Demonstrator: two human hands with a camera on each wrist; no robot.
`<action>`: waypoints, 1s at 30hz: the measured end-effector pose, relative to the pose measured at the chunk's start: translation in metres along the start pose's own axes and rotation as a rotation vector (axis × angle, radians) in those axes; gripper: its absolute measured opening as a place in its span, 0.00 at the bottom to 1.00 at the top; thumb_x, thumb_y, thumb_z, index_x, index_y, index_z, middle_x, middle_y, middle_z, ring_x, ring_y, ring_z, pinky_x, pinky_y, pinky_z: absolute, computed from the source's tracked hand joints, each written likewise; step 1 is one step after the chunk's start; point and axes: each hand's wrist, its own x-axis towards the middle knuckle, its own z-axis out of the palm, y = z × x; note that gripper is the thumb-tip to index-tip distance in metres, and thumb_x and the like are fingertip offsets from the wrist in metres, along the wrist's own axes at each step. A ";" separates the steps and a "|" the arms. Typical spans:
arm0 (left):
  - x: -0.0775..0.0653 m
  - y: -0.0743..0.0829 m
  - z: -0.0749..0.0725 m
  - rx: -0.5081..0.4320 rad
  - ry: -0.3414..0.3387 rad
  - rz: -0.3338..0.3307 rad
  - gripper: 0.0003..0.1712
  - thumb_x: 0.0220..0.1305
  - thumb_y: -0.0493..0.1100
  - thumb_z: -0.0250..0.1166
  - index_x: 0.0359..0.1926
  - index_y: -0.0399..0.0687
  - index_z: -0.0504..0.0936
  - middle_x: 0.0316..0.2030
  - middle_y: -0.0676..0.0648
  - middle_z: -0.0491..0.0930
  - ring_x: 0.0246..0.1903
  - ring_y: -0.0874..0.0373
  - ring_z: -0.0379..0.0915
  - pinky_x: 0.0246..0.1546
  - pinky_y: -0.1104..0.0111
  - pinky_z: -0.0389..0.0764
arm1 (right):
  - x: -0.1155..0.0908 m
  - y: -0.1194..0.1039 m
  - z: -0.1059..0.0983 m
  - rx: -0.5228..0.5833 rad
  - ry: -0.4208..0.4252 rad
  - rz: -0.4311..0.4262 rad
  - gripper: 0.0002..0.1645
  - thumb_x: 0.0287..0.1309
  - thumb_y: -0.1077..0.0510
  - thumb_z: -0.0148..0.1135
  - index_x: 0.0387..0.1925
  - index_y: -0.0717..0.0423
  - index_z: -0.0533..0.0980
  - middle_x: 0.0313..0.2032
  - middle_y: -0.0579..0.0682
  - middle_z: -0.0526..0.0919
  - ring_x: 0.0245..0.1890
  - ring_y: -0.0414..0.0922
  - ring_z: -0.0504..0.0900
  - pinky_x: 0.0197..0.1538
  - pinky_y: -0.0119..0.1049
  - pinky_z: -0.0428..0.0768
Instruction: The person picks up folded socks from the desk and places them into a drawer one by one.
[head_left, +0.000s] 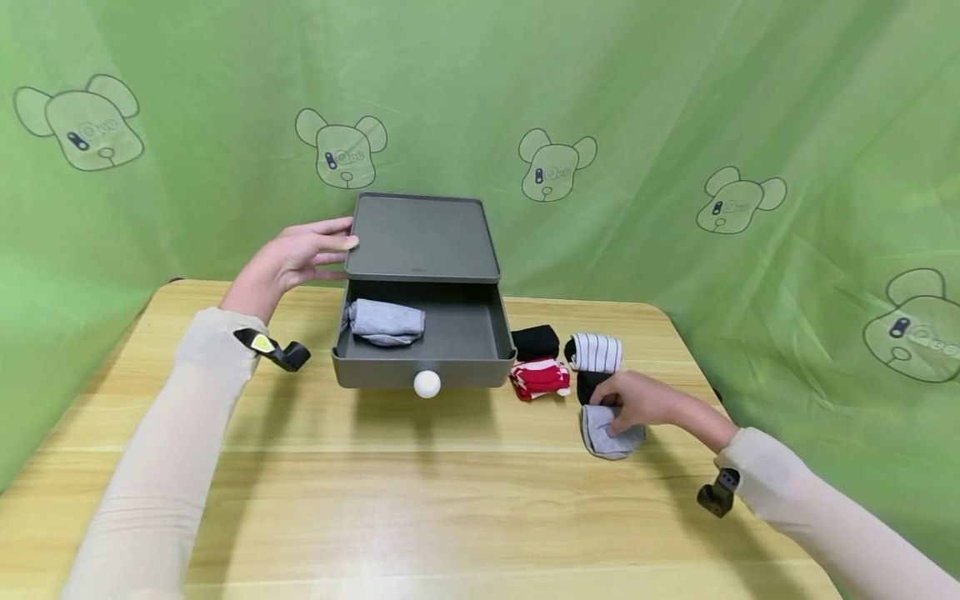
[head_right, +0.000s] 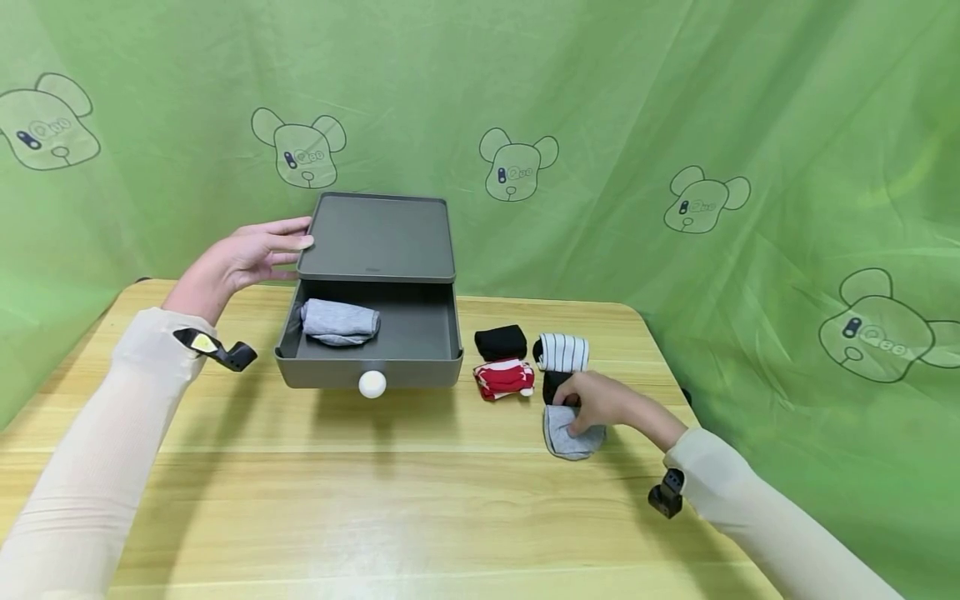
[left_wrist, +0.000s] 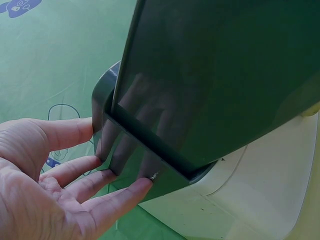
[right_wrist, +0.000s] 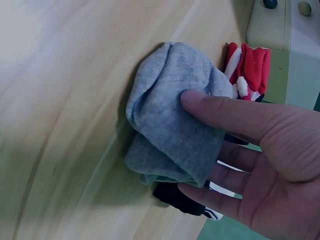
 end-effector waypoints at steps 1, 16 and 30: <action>0.000 0.000 0.000 -0.001 0.000 0.001 0.40 0.76 0.38 0.57 0.81 0.52 0.48 0.80 0.40 0.51 0.80 0.43 0.48 0.80 0.46 0.56 | 0.000 0.000 0.000 -0.011 0.003 -0.006 0.22 0.43 0.63 0.81 0.44 0.61 0.85 0.41 0.51 0.89 0.41 0.43 0.83 0.41 0.34 0.85; 0.000 0.000 0.000 0.007 -0.017 0.003 0.41 0.76 0.37 0.57 0.81 0.51 0.46 0.81 0.40 0.48 0.80 0.42 0.44 0.79 0.46 0.57 | 0.005 -0.003 -0.004 0.053 -0.041 -0.064 0.17 0.44 0.66 0.79 0.40 0.58 0.85 0.36 0.46 0.88 0.37 0.37 0.80 0.38 0.29 0.82; 0.001 -0.001 -0.002 0.008 -0.019 0.010 0.43 0.75 0.39 0.59 0.81 0.52 0.47 0.81 0.40 0.47 0.80 0.43 0.44 0.79 0.46 0.58 | 0.013 -0.041 -0.061 0.205 -0.135 -0.022 0.18 0.52 0.63 0.76 0.46 0.60 0.84 0.38 0.49 0.89 0.38 0.44 0.84 0.41 0.31 0.87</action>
